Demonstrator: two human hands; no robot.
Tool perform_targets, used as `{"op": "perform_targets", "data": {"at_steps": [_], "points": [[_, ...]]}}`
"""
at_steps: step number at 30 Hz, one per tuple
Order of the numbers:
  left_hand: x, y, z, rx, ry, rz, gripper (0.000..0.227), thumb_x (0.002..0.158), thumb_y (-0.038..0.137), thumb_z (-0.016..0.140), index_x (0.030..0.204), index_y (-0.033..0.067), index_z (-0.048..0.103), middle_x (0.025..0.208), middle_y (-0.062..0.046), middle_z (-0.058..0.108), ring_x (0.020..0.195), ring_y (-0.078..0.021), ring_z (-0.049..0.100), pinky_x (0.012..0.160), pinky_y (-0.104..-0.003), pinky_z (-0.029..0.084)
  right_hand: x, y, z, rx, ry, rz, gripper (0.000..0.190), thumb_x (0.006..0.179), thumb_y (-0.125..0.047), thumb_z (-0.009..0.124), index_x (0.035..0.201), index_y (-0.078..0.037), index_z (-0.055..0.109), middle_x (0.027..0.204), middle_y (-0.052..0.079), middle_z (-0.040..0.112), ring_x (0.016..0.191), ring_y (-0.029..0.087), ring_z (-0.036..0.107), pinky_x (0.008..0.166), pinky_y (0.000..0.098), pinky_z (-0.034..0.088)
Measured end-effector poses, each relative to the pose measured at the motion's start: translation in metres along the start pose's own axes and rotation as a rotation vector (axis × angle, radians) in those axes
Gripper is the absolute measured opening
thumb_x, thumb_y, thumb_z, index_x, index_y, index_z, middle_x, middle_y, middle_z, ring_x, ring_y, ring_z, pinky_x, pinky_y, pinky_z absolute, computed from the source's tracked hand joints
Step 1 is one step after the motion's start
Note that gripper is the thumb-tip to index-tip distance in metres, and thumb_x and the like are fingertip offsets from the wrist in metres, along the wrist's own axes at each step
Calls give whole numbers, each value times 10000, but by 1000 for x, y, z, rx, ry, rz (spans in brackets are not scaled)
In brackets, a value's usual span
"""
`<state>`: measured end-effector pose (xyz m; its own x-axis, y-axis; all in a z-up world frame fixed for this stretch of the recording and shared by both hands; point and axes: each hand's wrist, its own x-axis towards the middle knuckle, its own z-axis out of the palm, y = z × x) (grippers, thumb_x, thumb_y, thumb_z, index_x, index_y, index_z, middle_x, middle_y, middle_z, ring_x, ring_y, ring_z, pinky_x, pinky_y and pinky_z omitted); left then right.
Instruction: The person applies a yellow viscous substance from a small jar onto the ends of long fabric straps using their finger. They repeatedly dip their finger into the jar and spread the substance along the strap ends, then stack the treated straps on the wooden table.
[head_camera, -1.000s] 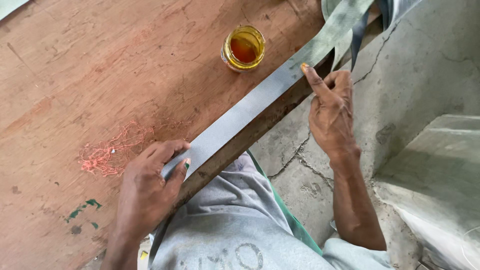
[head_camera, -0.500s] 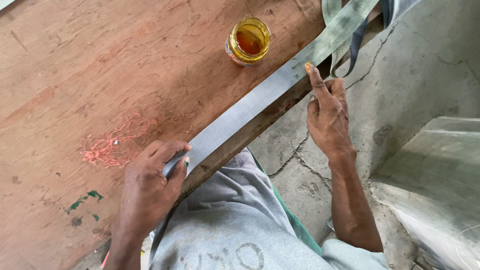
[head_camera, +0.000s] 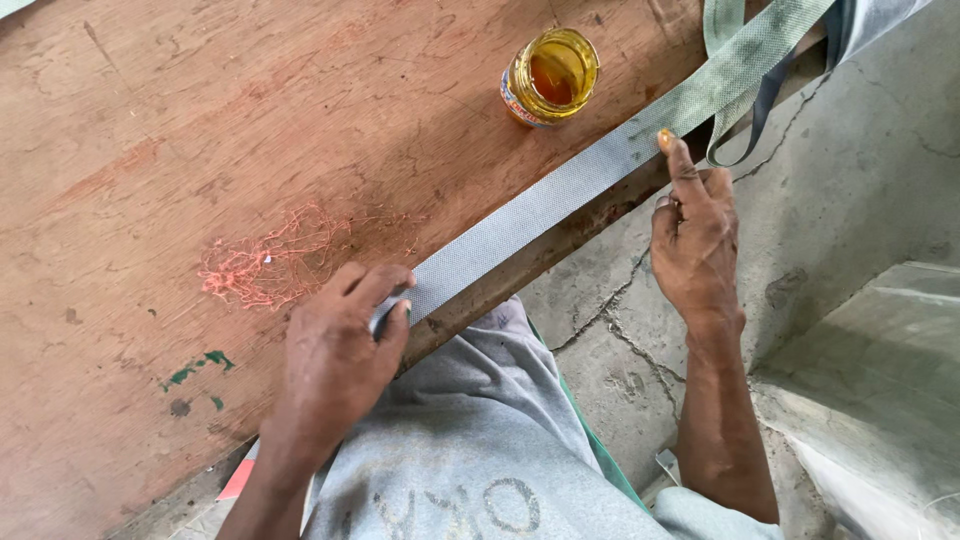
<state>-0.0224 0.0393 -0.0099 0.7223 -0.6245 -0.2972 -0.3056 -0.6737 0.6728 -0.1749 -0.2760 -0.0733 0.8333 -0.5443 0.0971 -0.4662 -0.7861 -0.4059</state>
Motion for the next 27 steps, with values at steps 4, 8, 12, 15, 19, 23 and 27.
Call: {"op": "perform_targets", "data": {"at_steps": [4,8,12,15,19,23,27], "points": [[-3,9,6,145,78,-15,206,867,163,706,1070,152,670,906,-98,622,673,-314,676,586,-460,545,12,-9,-10,105,-20,46,547,990,38,595,1529,-26,525,921,98,593,774,163,589,702,338,533],[0,13,4,186,44,-30,218,852,210,713,1063,169,676,920,-91,616,691,-324,680,613,-470,548,31,-15,-25,239,-79,208,464,1012,-20,584,1467,-36,494,817,89,717,601,103,687,595,303,594],[6,6,-2,130,19,-20,217,838,218,719,1047,173,682,920,-75,630,712,-303,689,642,-449,557,41,-21,-42,407,-69,355,454,1042,-69,555,1489,-105,483,805,74,734,482,114,599,403,324,515],[7,2,-2,100,13,-18,224,823,220,725,1041,179,693,911,-73,637,759,-302,687,655,-449,547,49,-30,-59,437,-1,264,436,1055,-49,551,1479,-67,451,824,82,731,498,98,597,427,273,512],[10,0,-5,110,4,-7,239,796,226,736,1031,195,702,913,-79,639,794,-308,679,678,-454,537,48,-55,-79,62,56,67,482,1049,-56,653,1495,-84,472,1007,155,717,679,133,660,519,275,576],[12,1,-7,137,-69,-116,221,822,256,734,1038,224,700,903,-50,646,784,-283,682,682,-445,532,39,-52,-72,-101,-53,-71,596,1010,28,607,1571,-80,440,1224,189,655,926,204,639,589,302,628],[13,-3,-5,90,-19,-75,222,801,249,753,1018,225,710,904,-44,663,810,-276,696,669,-429,539,28,-37,-36,146,-11,-142,507,1030,16,585,1509,-98,460,1171,81,631,978,148,611,769,324,588]]}}
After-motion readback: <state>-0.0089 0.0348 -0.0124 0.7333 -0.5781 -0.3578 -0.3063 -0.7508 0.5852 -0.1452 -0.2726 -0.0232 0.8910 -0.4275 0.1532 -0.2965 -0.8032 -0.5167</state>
